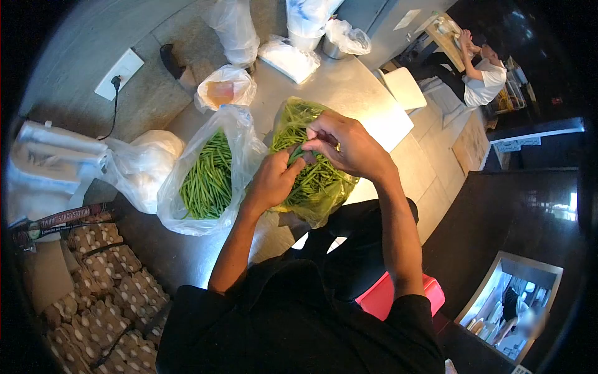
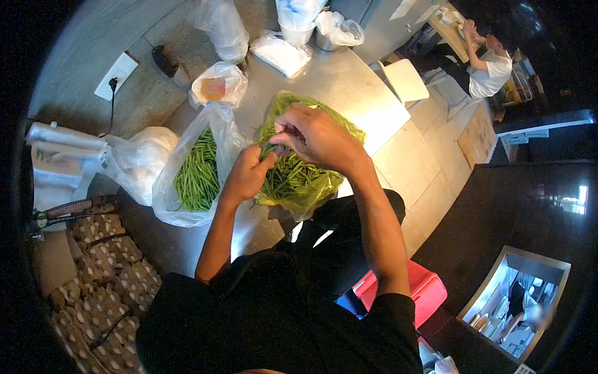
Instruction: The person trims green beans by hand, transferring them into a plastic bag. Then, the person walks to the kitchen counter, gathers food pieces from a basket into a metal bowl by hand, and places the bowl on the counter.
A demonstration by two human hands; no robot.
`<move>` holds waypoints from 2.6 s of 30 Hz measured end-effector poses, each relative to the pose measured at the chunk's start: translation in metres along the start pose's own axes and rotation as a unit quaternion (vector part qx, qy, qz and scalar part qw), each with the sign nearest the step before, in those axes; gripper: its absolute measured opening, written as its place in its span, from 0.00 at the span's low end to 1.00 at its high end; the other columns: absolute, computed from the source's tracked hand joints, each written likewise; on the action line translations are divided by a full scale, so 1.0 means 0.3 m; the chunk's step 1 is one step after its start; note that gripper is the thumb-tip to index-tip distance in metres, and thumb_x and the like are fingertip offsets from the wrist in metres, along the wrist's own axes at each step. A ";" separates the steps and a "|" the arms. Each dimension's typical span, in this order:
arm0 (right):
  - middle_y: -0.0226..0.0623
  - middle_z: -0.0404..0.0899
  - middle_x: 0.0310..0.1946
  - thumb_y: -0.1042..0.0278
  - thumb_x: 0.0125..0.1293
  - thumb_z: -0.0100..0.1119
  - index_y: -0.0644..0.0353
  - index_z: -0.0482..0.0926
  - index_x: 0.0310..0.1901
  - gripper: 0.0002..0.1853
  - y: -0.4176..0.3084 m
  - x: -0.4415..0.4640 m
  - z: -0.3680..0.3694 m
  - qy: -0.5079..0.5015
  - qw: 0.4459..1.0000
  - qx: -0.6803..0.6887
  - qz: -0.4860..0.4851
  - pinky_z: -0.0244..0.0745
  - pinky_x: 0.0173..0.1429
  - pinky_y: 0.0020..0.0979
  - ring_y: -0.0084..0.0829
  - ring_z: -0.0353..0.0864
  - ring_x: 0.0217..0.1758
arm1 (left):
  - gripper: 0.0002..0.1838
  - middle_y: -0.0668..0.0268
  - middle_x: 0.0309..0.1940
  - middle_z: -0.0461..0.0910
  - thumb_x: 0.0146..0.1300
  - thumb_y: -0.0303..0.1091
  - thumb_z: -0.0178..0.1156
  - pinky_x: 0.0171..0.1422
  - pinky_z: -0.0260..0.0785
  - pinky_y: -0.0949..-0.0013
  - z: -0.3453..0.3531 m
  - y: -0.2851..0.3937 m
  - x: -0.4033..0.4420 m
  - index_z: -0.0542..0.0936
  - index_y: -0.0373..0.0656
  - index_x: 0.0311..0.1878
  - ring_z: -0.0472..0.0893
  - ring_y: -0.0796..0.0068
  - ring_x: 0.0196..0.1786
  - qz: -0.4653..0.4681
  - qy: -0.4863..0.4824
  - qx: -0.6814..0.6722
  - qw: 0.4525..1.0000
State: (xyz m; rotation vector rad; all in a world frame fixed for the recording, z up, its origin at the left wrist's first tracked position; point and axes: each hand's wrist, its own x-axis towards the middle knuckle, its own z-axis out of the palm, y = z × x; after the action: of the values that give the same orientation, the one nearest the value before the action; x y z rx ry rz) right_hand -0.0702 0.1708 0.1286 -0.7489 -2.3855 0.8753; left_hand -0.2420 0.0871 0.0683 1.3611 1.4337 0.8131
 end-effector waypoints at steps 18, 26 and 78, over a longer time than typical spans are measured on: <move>0.32 0.62 0.23 0.77 0.62 0.61 0.59 0.59 0.26 0.17 0.011 -0.017 -0.058 0.062 0.994 0.079 0.036 0.65 0.33 0.29 0.25 0.63 0.27 | 0.17 0.72 0.28 0.76 0.72 0.44 0.51 0.35 0.66 0.73 0.036 -0.022 0.005 0.79 0.39 0.43 0.70 0.83 0.29 -0.060 -0.053 -0.231 0.970; 0.35 0.80 0.33 0.68 0.65 0.61 0.60 0.78 0.44 0.08 0.081 -0.054 -0.062 0.014 0.999 0.021 0.045 0.71 0.42 0.27 0.27 0.77 0.38 | 0.17 0.76 0.26 0.74 0.72 0.46 0.51 0.34 0.64 0.74 0.037 -0.006 -0.003 0.78 0.39 0.42 0.69 0.83 0.27 -0.014 -0.030 -0.221 0.975; 0.40 0.71 0.39 0.75 0.61 0.62 0.64 0.73 0.38 0.07 0.040 -0.043 -0.026 -0.061 0.997 -0.048 -0.019 0.73 0.47 0.34 0.36 0.76 0.40 | 0.19 0.52 0.24 0.77 0.69 0.44 0.53 0.35 0.66 0.61 0.042 -0.020 -0.018 0.78 0.34 0.42 0.77 0.61 0.28 0.031 0.054 -0.034 0.997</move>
State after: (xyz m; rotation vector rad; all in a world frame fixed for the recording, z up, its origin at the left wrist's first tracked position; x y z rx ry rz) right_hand -0.0523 0.1735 0.1225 -0.7009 -2.5568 0.8182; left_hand -0.2326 0.0790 0.0596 1.3316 1.4387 0.9798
